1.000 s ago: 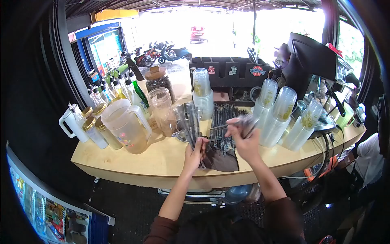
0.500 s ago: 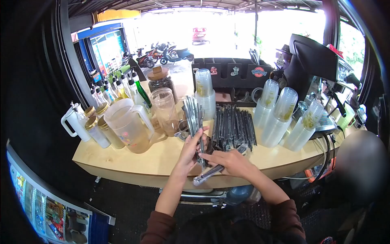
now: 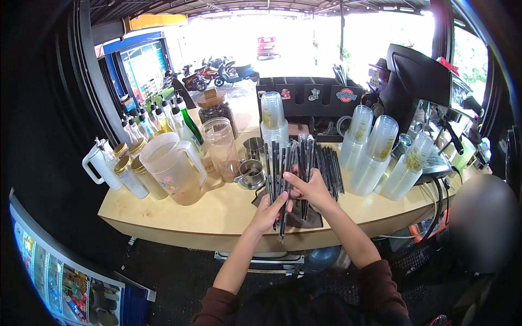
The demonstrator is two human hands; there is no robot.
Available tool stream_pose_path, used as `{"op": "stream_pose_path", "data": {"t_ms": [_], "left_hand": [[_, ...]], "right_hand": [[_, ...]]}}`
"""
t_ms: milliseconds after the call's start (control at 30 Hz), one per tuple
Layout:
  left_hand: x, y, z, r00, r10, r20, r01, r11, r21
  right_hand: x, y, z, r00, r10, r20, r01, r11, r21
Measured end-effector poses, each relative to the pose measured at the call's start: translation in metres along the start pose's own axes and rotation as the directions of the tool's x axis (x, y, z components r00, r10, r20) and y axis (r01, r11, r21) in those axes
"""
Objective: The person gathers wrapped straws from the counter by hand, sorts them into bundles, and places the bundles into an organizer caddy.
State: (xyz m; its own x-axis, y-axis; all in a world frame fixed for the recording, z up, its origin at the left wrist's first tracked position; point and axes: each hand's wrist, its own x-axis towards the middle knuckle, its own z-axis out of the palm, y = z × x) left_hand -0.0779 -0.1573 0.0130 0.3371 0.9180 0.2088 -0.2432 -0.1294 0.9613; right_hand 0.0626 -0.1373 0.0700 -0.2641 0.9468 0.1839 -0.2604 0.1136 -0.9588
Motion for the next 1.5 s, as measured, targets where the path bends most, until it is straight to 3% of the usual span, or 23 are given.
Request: {"op": "stream_pose_path", "data": {"t_ms": [100, 167, 200, 233, 300, 433, 600, 667, 1000, 1100, 1300, 1367, 1500], "left_hand": [[0.001, -0.005, 0.007, 0.994, 0.070, -0.078, -0.075, 0.995, -0.069], [0.001, -0.006, 0.006, 0.993, 0.080, -0.087, -0.090, 0.989, -0.114], [0.000, -0.007, 0.005, 0.991, 0.091, -0.095, -0.105, 0.982, -0.157], [0.000, -0.008, 0.004, 0.990, 0.101, -0.102, -0.120, 0.973, -0.199], [0.001, -0.010, 0.003, 0.988, 0.111, -0.107, -0.135, 0.961, -0.240], [0.002, -0.013, 0.003, 0.988, 0.118, -0.095, -0.133, 0.975, -0.176], [0.001, -0.014, 0.005, 0.986, 0.145, -0.077, -0.149, 0.988, -0.046], [-0.001, -0.010, 0.008, 0.984, 0.156, -0.083, -0.155, 0.988, 0.027], [-0.001, -0.012, 0.008, 0.983, 0.167, -0.080, -0.169, 0.986, -0.017], [-0.002, -0.012, 0.008, 0.980, 0.165, -0.110, -0.170, 0.985, -0.034], [-0.001, -0.014, 0.010, 0.984, 0.157, -0.089, -0.138, 0.971, 0.197], [0.004, -0.013, 0.013, 0.956, 0.283, -0.081, -0.247, 0.921, 0.300], [0.001, 0.000, 0.022, 0.938, 0.327, -0.112, -0.264, 0.887, 0.379]], "right_hand": [[0.002, 0.003, 0.000, 0.999, -0.022, 0.033, 0.022, 1.000, 0.013], [0.000, 0.000, 0.006, 0.981, -0.017, -0.193, 0.043, 0.990, 0.133], [0.006, 0.007, -0.005, 0.980, -0.126, -0.155, 0.127, 0.992, -0.004], [0.009, 0.009, -0.006, 0.980, -0.125, -0.153, 0.126, 0.992, -0.004], [0.012, 0.008, -0.004, 0.960, -0.269, -0.082, 0.277, 0.955, 0.109], [0.006, -0.001, -0.002, 0.994, -0.098, -0.056, 0.106, 0.980, 0.170], [0.006, -0.003, 0.002, 0.996, -0.041, -0.081, 0.041, 0.999, 0.000], [0.007, -0.002, 0.001, 0.994, -0.037, -0.105, 0.035, 0.999, -0.018], [0.008, 0.002, 0.003, 0.981, -0.051, -0.186, 0.040, 0.997, -0.059], [0.008, 0.001, -0.001, 0.991, -0.042, -0.125, 0.042, 0.999, -0.005], [0.009, -0.005, 0.008, 0.995, -0.075, -0.070, 0.068, 0.993, -0.098], [0.013, -0.001, 0.006, 0.996, -0.060, -0.062, 0.054, 0.994, -0.091], [0.015, 0.002, 0.006, 0.988, -0.117, -0.102, 0.101, 0.984, -0.146]]}}
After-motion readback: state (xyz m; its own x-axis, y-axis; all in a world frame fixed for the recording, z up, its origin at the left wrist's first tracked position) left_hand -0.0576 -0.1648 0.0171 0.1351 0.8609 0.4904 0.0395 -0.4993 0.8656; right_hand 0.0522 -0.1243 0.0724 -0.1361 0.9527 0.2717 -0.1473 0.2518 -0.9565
